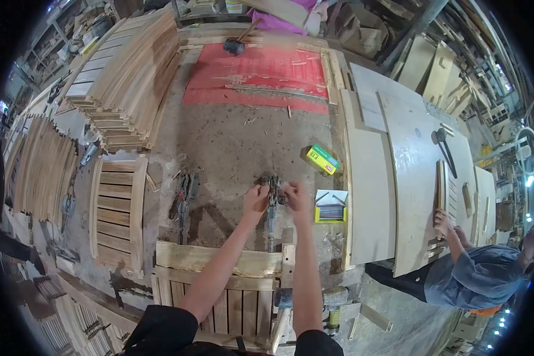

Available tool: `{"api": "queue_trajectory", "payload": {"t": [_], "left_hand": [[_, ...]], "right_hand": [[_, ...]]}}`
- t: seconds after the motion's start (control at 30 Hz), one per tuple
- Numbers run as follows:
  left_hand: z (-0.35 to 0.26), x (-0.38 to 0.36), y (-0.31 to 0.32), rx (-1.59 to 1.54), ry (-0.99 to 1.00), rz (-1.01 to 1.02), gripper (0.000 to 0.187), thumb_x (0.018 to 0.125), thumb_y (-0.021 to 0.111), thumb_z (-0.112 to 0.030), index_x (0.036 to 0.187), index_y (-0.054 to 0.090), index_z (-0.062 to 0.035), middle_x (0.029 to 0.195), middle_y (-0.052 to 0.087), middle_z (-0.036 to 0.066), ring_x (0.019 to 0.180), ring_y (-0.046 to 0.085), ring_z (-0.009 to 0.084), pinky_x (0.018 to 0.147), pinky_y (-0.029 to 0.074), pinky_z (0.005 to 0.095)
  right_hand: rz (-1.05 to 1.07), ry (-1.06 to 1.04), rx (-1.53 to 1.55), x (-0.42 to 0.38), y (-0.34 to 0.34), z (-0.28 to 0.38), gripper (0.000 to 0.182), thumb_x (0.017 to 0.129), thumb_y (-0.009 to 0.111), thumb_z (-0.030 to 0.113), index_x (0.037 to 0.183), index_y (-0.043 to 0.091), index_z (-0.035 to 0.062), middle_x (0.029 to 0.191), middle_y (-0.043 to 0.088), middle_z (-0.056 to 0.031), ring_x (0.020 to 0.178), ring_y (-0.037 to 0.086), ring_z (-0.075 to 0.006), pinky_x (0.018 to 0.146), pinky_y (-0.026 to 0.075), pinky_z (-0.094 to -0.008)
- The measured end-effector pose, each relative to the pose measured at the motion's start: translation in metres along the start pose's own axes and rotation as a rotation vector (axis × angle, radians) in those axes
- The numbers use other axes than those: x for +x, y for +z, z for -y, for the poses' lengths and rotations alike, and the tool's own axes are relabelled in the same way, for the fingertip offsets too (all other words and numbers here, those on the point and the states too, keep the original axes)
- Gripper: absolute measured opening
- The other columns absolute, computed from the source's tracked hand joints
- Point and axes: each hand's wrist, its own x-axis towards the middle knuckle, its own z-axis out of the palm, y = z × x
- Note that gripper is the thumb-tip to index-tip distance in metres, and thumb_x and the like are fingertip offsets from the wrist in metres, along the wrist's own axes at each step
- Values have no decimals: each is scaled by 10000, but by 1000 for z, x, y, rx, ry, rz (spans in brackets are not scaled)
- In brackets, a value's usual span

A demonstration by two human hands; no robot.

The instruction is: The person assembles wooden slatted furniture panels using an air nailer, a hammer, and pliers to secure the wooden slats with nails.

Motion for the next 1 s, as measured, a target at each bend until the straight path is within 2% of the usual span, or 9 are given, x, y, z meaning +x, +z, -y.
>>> {"api": "queue_trajectory", "payload": {"t": [0.03,0.23,0.33,0.4,0.53,0.63,0.73,0.9,1.0], "left_hand": [[-3,-9,-5,89,91,-36,409,898,552,-374,828,589,28,674,616,182,629,600,299,649,461,397],[-55,-93,-61,-58,-147,-12,230,869,606,-207,831,592,20,678,595,149,639,578,291,614,447,374],[-99,-76,-54,1,202,-70,169,888,594,-147,857,603,19,679,576,62,656,553,131,617,444,287],[-123,-48,-36,-102,489,-118,173,885,596,-151,862,619,19,732,614,85,673,568,134,642,457,286],[-126,-23,-22,-79,463,-67,153,887,584,-129,898,628,17,773,637,105,692,583,146,667,469,297],[-105,-48,-47,-139,263,-113,138,878,584,-109,909,621,20,832,638,131,744,611,188,688,477,302],[-65,-92,-88,-26,137,-137,115,869,577,-93,889,603,17,842,621,136,783,614,256,715,473,345],[48,-140,-135,445,202,-238,91,831,600,-155,843,585,-66,784,574,102,836,538,307,779,408,439],[61,-150,-139,823,355,-113,162,805,617,-217,878,581,-78,830,591,100,879,545,292,815,393,429]], "right_hand": [[0,-33,28,7,6,-14,248,904,617,246,991,622,13,794,588,-30,700,535,-98,599,440,-268],[-25,-90,-65,31,27,-48,250,884,634,223,925,634,-24,751,616,-75,646,542,-130,562,437,-304],[-101,-137,-136,29,21,-51,221,847,637,166,834,608,-54,651,595,-117,569,532,-169,543,438,-343],[-249,-119,-196,9,14,-16,190,820,628,130,794,594,-55,630,591,-137,555,549,-185,527,443,-351],[-260,-312,-212,33,-23,-51,197,816,623,160,815,589,-34,626,582,-150,553,603,-232,494,453,-360],[65,46,98,4,-20,-10,266,874,590,267,945,617,11,694,586,-51,511,533,-143,449,427,-287],[96,-157,19,64,-9,-106,303,913,600,314,969,598,16,708,576,-39,556,551,-138,477,438,-282],[190,-67,64,88,8,-130,211,940,590,204,881,572,3,700,577,-43,553,563,-133,465,439,-291],[141,-115,62,37,11,-58,233,960,565,216,857,574,7,657,548,-24,543,538,-122,491,423,-275]]}}
